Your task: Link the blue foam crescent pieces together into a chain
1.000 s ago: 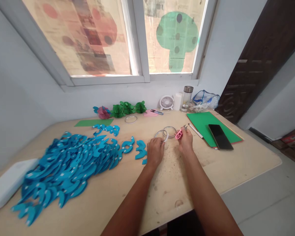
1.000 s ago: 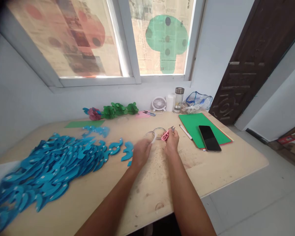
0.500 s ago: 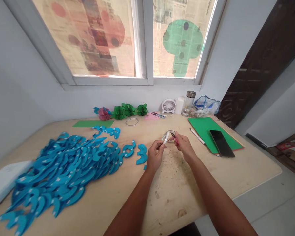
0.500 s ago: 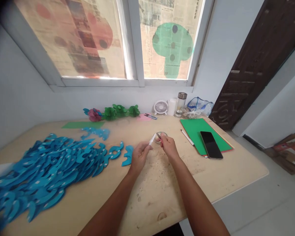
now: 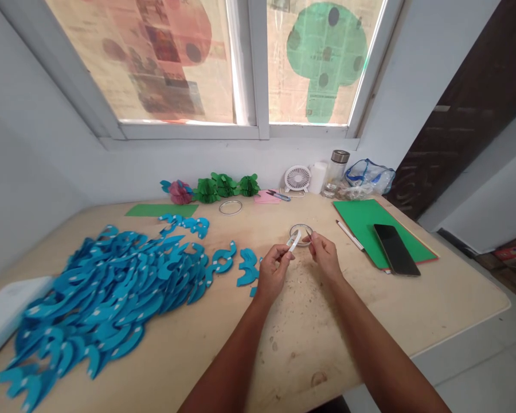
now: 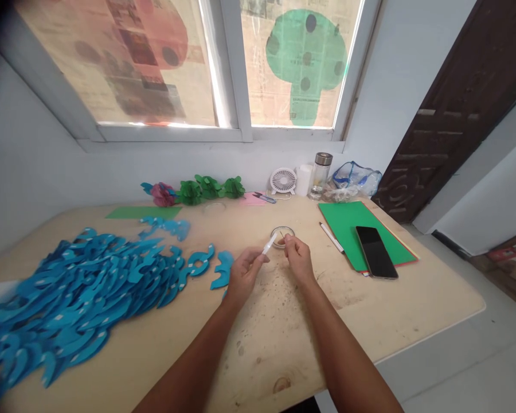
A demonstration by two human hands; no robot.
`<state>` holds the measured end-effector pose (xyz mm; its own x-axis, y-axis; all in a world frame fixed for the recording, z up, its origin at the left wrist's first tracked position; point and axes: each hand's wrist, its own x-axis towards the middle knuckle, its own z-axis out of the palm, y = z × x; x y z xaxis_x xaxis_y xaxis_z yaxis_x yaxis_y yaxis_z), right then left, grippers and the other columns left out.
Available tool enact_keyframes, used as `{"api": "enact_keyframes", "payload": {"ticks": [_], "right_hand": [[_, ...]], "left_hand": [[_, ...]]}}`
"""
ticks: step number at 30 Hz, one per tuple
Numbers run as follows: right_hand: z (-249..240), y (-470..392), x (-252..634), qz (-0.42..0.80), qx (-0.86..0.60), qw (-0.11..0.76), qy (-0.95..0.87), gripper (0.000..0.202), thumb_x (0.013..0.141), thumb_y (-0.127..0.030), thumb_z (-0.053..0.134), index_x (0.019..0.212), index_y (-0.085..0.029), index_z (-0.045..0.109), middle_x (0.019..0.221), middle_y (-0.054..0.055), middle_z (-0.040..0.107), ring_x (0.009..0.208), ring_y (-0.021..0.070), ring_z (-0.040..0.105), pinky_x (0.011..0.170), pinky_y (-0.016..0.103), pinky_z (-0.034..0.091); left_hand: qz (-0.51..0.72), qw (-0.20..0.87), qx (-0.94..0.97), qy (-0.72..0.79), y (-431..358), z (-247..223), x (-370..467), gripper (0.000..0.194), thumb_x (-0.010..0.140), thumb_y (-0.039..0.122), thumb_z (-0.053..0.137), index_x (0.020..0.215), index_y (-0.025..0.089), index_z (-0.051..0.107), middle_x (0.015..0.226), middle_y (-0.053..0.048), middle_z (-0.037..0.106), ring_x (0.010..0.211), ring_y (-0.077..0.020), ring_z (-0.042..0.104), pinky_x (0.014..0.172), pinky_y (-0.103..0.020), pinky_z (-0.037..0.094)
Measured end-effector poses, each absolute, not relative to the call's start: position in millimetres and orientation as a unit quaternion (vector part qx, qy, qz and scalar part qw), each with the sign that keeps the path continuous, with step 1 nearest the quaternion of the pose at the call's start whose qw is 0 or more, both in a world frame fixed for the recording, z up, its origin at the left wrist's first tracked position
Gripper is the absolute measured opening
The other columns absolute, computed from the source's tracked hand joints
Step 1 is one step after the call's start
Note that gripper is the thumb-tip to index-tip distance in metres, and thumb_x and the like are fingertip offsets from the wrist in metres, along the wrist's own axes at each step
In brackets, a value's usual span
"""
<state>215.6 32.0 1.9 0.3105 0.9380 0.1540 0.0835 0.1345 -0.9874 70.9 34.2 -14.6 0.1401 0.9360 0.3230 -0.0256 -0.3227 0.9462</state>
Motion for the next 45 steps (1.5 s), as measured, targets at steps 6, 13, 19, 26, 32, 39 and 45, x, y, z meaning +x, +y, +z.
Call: {"api": "enact_keyframes", "payload": {"ticks": [6, 13, 19, 26, 32, 39, 45], "right_hand": [[13.6, 25.1, 212.8, 0.366, -0.555, 0.603, -0.442, 0.031, 0.066, -0.044, 0.065, 0.078, -0.016, 0.06, 0.051, -0.007, 0.038, 0.044, 0.0065, 0.028, 0.042, 0.021, 0.021], [13.4, 23.3, 212.1, 0.382, -0.542, 0.608, -0.436, 0.025, 0.067, -0.039, 0.065, 0.07, -0.017, 0.054, 0.052, -0.007, 0.038, 0.044, 0.0056, 0.026, 0.042, 0.02, 0.021], [16.1, 22.5, 212.2, 0.357, -0.54, 0.621, -0.441, 0.026, 0.069, -0.039, 0.063, 0.08, -0.016, 0.057, 0.052, -0.007, 0.039, 0.045, 0.0069, 0.031, 0.041, 0.021, 0.023], [15.8, 22.8, 213.3, 0.376, -0.545, 0.608, -0.438, 0.025, 0.069, -0.039, 0.063, 0.075, -0.017, 0.053, 0.051, -0.008, 0.033, 0.044, 0.0058, 0.025, 0.04, 0.021, 0.019], [22.7, 17.1, 210.5, 0.402, -0.522, 0.595, -0.46, 0.024, 0.071, -0.041, 0.061, 0.074, -0.019, 0.05, 0.05, -0.008, 0.031, 0.042, 0.0064, 0.025, 0.04, 0.022, 0.017], [26.4, 12.9, 209.4, 0.376, -0.514, 0.619, -0.46, 0.022, 0.071, -0.037, 0.062, 0.076, -0.018, 0.052, 0.053, -0.007, 0.033, 0.045, 0.0063, 0.026, 0.043, 0.022, 0.018], [24.8, 16.1, 209.6, 0.332, -0.54, 0.639, -0.436, 0.033, 0.073, -0.042, 0.061, 0.094, -0.018, 0.055, 0.053, -0.008, 0.033, 0.045, 0.007, 0.028, 0.042, 0.021, 0.021]], "left_hand": [[0.512, 0.419, 0.653, 0.369, 30.5, -10.7, 71.3, 0.013, 0.081, 0.026, 0.053, 0.085, 0.017, 0.06, 0.076, -0.002, 0.063, 0.074, -0.014, 0.058, 0.071, -0.025, 0.043], [0.507, 0.405, 0.671, 0.36, 28.9, -7.0, 71.0, 0.013, 0.081, 0.024, 0.052, 0.085, 0.017, 0.061, 0.078, -0.002, 0.064, 0.074, -0.0138, 0.058, 0.07, -0.025, 0.043], [0.504, 0.406, 0.671, 0.363, 29.4, -7.6, 71.3, 0.014, 0.081, 0.025, 0.051, 0.086, 0.017, 0.062, 0.078, -0.002, 0.064, 0.074, -0.0141, 0.058, 0.071, -0.025, 0.044], [0.5, 0.403, 0.68, 0.354, 29.7, -9.6, 71.6, 0.016, 0.082, 0.026, 0.051, 0.089, 0.018, 0.063, 0.083, -0.004, 0.065, 0.077, -0.0151, 0.06, 0.072, -0.027, 0.046], [0.524, 0.379, 0.658, 0.387, 31.0, -9.0, 69.7, 0.032, 0.08, 0.027, 0.055, 0.111, 0.022, 0.059, 0.075, -0.001, 0.065, 0.072, -0.0155, 0.061, 0.074, -0.029, 0.045], [0.523, 0.368, 0.669, 0.379, 28.3, -6.8, 69.8, 0.025, 0.083, 0.029, 0.051, 0.102, 0.023, 0.067, 0.082, -0.006, 0.067, 0.076, -0.0173, 0.061, 0.074, -0.031, 0.047], [0.527, 0.402, 0.657, 0.36, 26.4, -4.2, 70.9, 0.026, 0.083, 0.028, 0.051, 0.102, 0.02, 0.067, 0.082, -0.005, 0.065, 0.073, -0.0146, 0.058, 0.072, -0.027, 0.046]]}}
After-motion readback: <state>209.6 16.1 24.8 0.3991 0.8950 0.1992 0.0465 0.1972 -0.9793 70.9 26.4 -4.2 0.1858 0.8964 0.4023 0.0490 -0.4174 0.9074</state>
